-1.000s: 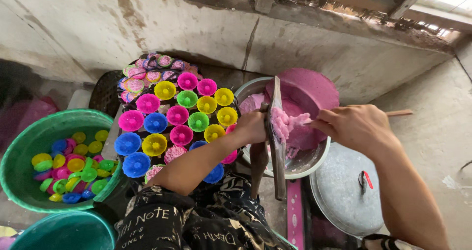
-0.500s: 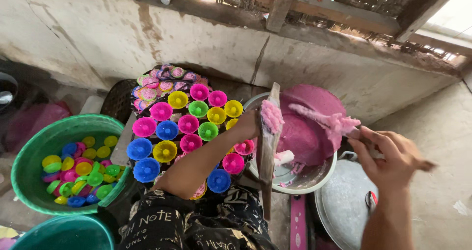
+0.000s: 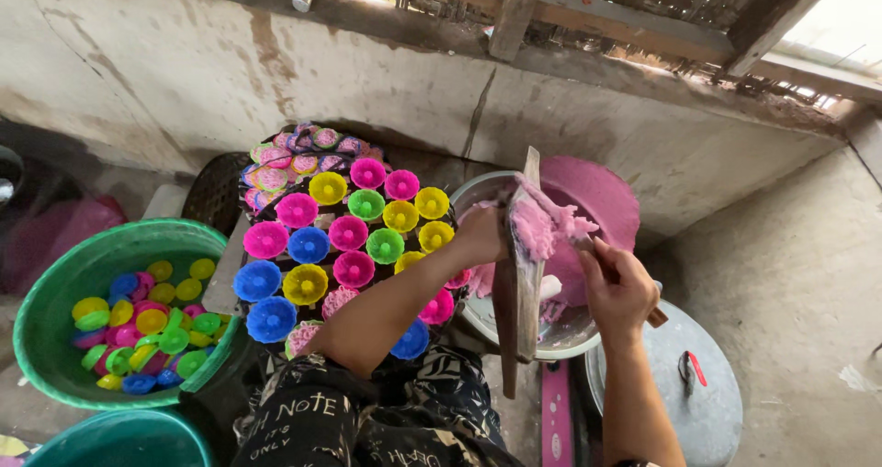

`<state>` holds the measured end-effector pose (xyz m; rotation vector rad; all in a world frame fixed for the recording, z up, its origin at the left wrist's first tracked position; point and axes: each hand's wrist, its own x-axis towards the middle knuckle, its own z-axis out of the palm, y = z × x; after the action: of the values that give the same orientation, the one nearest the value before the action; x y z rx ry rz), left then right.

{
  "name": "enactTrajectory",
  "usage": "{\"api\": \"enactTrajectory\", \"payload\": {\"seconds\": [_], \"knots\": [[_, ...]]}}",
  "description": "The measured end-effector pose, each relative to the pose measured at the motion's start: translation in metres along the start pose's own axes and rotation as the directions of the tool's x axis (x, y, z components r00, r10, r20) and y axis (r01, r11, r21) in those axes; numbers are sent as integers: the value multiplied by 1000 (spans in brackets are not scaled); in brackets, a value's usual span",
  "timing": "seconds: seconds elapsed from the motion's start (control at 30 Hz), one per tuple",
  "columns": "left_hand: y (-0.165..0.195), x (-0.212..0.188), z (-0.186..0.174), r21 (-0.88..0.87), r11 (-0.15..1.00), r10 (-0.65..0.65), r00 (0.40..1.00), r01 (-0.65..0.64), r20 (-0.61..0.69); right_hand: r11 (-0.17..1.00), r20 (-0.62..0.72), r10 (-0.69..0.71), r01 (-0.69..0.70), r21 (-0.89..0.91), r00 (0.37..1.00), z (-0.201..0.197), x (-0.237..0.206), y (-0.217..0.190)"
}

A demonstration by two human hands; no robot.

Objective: The person uses a wooden mold and a wooden stick to scoop pink paste from a large bowl and press it into small colorful plastic molds arranged on a tray. The person repeatedly scoops, presses, and smooths the paste into each mold, filling them one by one.

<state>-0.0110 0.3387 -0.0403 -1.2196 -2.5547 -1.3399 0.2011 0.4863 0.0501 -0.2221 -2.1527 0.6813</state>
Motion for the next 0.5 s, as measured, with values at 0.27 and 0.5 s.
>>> {"api": "enactTrajectory", "payload": {"seconds": [0.27,0.5], "knots": [[-21,4,-19,-327,943,-120,983,69,-139,933,198,-65,-11,358,978,-9,-18,7],[-11,-2,4,-72,996,59,998,-56,28,995,36,-27,30,-91,999,9,1,8]]}}
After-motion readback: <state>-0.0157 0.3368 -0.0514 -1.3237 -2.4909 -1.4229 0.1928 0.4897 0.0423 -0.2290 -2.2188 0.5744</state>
